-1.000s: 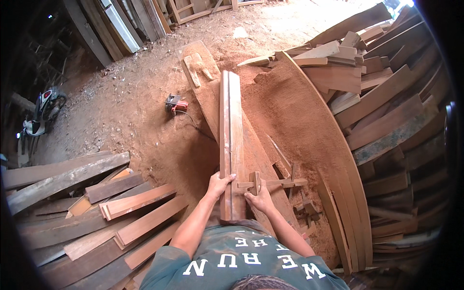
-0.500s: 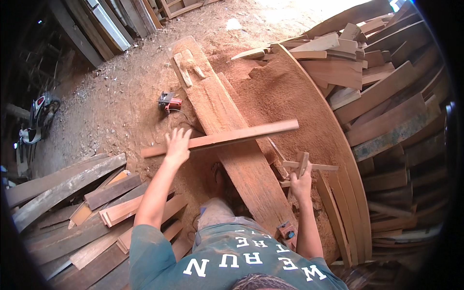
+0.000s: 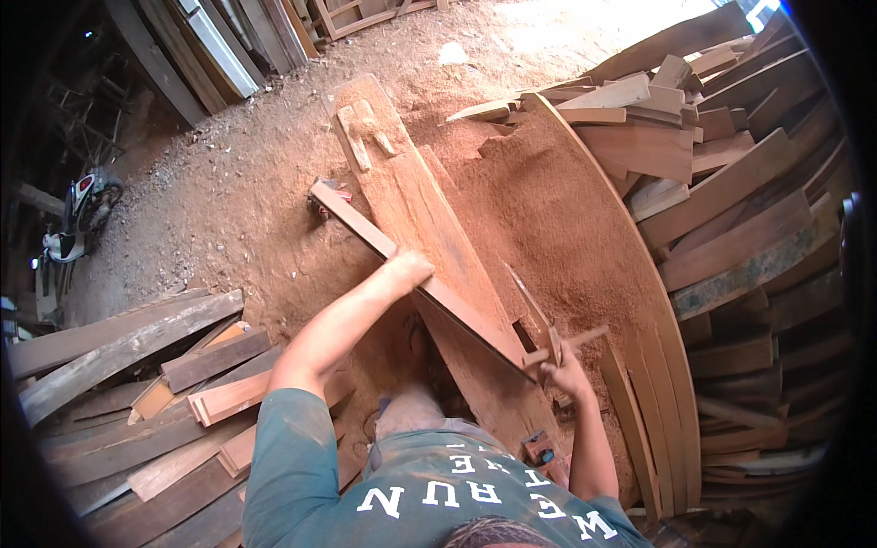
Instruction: The person smooths a wooden plank with a hand plane, then uses a circular saw to cut the plank into smaller pieces. They handle the cut pieces, stacking them and fitting them into a curved wooden structure.
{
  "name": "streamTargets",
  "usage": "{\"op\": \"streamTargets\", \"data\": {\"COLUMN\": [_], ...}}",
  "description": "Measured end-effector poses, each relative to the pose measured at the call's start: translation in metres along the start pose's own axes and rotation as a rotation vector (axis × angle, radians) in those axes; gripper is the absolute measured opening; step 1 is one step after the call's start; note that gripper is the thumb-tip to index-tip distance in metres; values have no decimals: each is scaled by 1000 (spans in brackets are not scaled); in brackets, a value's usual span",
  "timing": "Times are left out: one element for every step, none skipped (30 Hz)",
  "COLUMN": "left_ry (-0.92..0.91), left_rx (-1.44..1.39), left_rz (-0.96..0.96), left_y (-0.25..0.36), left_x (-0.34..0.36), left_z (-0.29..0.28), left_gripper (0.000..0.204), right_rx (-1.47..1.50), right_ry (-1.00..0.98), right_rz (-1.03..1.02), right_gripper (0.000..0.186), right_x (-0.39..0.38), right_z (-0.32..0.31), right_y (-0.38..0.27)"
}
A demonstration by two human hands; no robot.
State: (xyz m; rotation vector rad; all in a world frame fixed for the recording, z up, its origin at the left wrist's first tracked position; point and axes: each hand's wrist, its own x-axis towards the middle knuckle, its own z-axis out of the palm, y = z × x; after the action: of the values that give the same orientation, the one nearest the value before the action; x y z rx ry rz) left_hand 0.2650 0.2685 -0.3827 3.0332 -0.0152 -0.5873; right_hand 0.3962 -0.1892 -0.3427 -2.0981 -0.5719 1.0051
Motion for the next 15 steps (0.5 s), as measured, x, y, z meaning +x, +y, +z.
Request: {"op": "streamTargets", "data": {"left_ry": [41,80,79,81,34,66,38,7,19,28,40,55,68,79,66], "left_rx": [7,11,3,-8,24,103,97,94,101,106,113,116,120,126,128], "left_rz": [25,62,116,177,167,177,230,282,277,268,262,245,225,213,201], "left_y": [9,23,35,51,64,72,79,82,80,78,76,69,58,48,37], "left_x": [3,8,11,13,20,26,33,38,40,42,46,49,53,54,58], "left_z": [3,-3,-10,-28,-23,-17,-23,-27,-31,-32,-33,-31,-23,-22,-23], "left_gripper": [16,16,14,13,12,10,10,10,9,9,9,9,9,9,9], "right_rx": [89,-4,52,108,108,108,118,164,186,206,222,237,253,269,285], "right_ry": [-36,-19,-26,-25,-11,4,19,56,98,136,159,182,202,203,202], "right_rz": [160,206,247,293,286,279,282,296,309,321,340,359,376,368,360], "right_gripper": [72,72,71,71,69,68,67,65,65,65,63,61,60,59,58], "right_x": [-13,-33,-43,-61,-74,-86,-98,-106,-112,-113,-109,-104,-98,-92,-85], "right_z": [6,8,14,19,26,32,38,47,49,51,54,55,57,61,65], "right_y": [5,-8,11,27,30,33,42,43,45,23,19,17,15,12,9]}}
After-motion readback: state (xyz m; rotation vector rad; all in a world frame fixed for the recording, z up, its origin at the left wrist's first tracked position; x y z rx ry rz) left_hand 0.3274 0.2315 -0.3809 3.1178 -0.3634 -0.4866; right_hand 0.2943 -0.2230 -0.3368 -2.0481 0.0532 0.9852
